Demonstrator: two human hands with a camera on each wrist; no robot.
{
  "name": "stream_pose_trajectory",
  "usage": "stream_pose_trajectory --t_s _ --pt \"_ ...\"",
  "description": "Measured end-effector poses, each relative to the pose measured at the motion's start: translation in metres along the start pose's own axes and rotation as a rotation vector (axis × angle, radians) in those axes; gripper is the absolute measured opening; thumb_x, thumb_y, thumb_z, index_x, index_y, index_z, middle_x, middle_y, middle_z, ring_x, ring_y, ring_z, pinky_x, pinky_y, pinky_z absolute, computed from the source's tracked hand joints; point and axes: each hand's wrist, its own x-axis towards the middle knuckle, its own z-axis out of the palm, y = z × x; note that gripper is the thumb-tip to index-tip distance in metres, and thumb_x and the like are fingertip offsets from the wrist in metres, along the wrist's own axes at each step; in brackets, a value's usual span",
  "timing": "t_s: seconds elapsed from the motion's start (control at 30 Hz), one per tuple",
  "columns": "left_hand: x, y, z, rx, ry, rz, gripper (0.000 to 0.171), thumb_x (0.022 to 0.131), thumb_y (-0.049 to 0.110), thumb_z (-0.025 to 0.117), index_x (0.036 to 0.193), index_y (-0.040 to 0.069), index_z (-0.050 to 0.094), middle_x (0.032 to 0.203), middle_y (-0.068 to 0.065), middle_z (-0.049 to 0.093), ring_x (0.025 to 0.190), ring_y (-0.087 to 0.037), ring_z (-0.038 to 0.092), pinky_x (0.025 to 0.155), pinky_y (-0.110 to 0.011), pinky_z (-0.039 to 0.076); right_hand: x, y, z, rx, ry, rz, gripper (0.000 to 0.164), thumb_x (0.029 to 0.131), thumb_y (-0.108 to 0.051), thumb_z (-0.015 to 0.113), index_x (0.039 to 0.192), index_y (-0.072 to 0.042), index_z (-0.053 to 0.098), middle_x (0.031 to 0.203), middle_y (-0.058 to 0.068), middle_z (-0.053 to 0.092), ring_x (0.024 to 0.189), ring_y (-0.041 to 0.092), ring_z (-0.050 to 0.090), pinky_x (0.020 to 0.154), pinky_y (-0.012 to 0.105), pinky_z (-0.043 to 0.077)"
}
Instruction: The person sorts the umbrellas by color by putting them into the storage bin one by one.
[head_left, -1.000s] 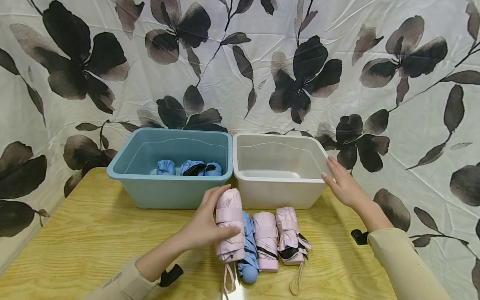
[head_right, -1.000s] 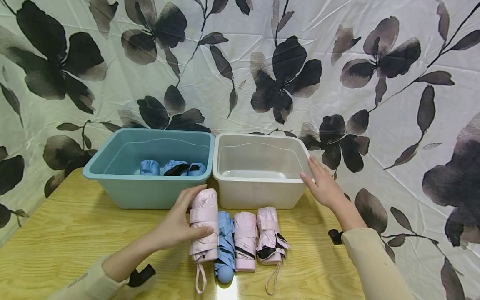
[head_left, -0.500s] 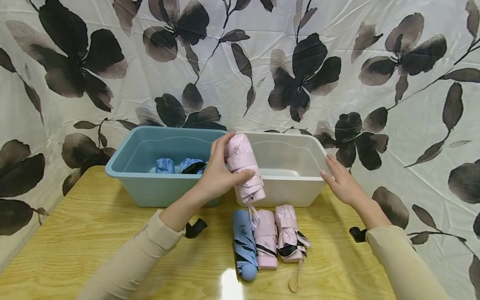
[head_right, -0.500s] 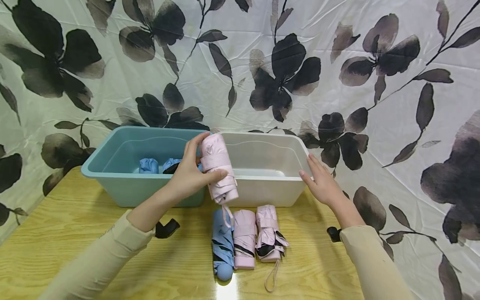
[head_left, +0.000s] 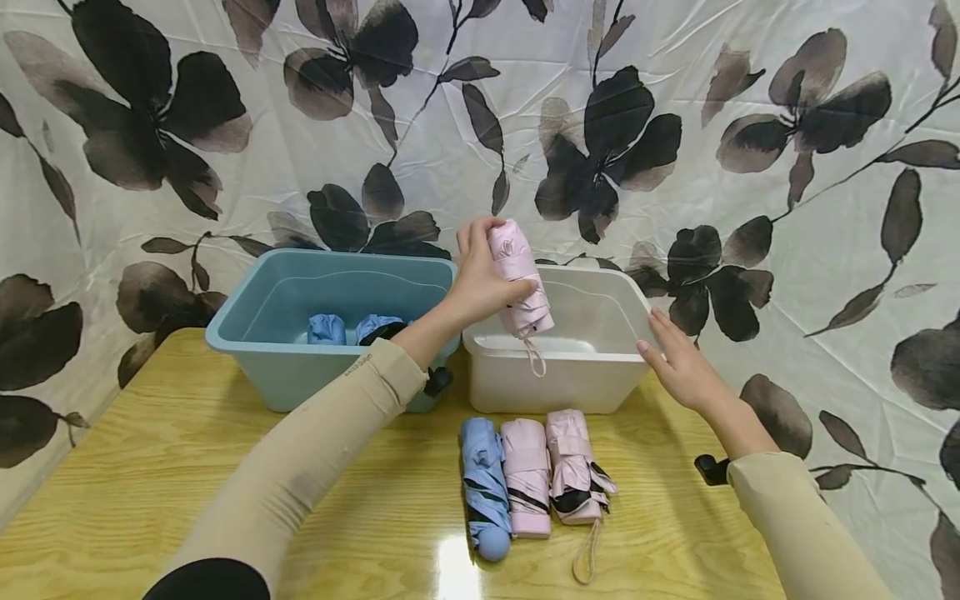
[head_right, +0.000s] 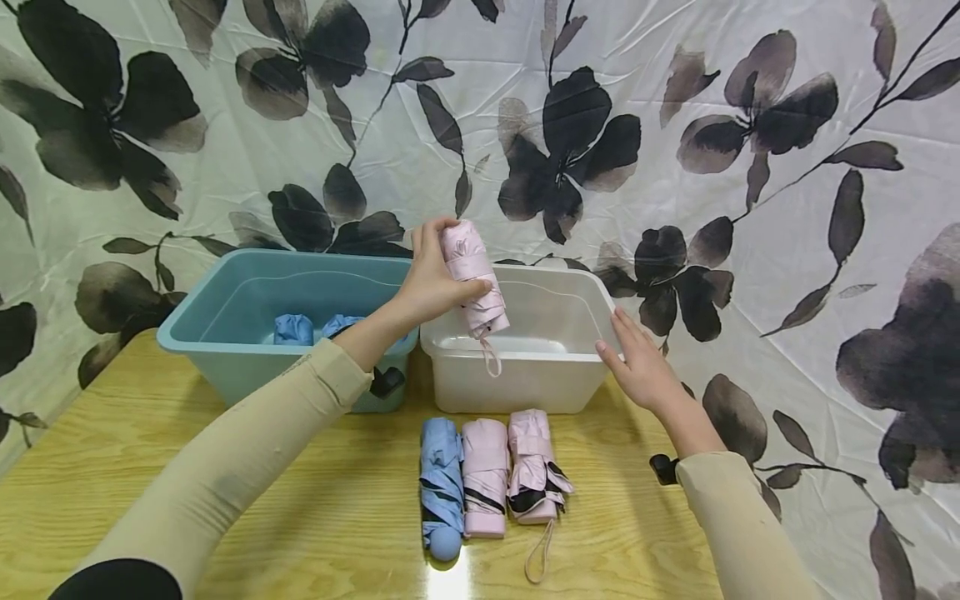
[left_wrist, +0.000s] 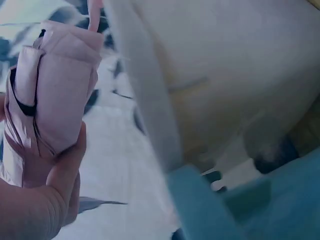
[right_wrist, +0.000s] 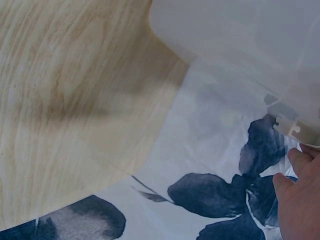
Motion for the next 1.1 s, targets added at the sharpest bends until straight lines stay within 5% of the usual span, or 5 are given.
stream_pose_trajectory --t_s 0.37,0.73,1.1 --pt "0.025 -0.039 0.029 0.208 -0.146 -0.120 0.090 0.074 0.009 0.088 0.145 0.013 0.035 0.148 -0.017 0.026 0.125 -0.036 0.045 0.107 -0.042 0.044 0.001 0.002 0.000 0.000 0.011 -0.015 0.069 0.113 -0.037 0.041 0.161 0.008 0.023 0.170 0.025 0.014 0.155 0.050 0.014 0.119 0.070 0.016" --pt "0.030 -0.056 0.052 0.179 -0.379 -0.213 0.088 0.071 -0.008 0.084 0.143 0.007 0.035 0.148 -0.021 0.025 0.128 -0.037 0.045 0.087 -0.035 0.058 0.000 0.003 -0.001 -0.005 0.013 0.000 0.069 0.112 -0.038 0.041 0.161 0.008 0.023 0.170 0.026 0.015 0.155 0.049 0.014 0.119 0.070 0.016" --pt "0.028 -0.070 0.066 0.383 -0.604 -0.292 0.079 0.083 0.013 0.085 0.143 0.011 0.034 0.145 -0.018 0.027 0.104 -0.029 0.056 0.071 -0.031 0.054 0.001 0.003 0.001 -0.002 0.020 -0.009 0.068 0.112 -0.037 0.042 0.161 0.007 0.025 0.170 0.025 0.016 0.154 0.050 0.016 0.120 0.069 0.017"
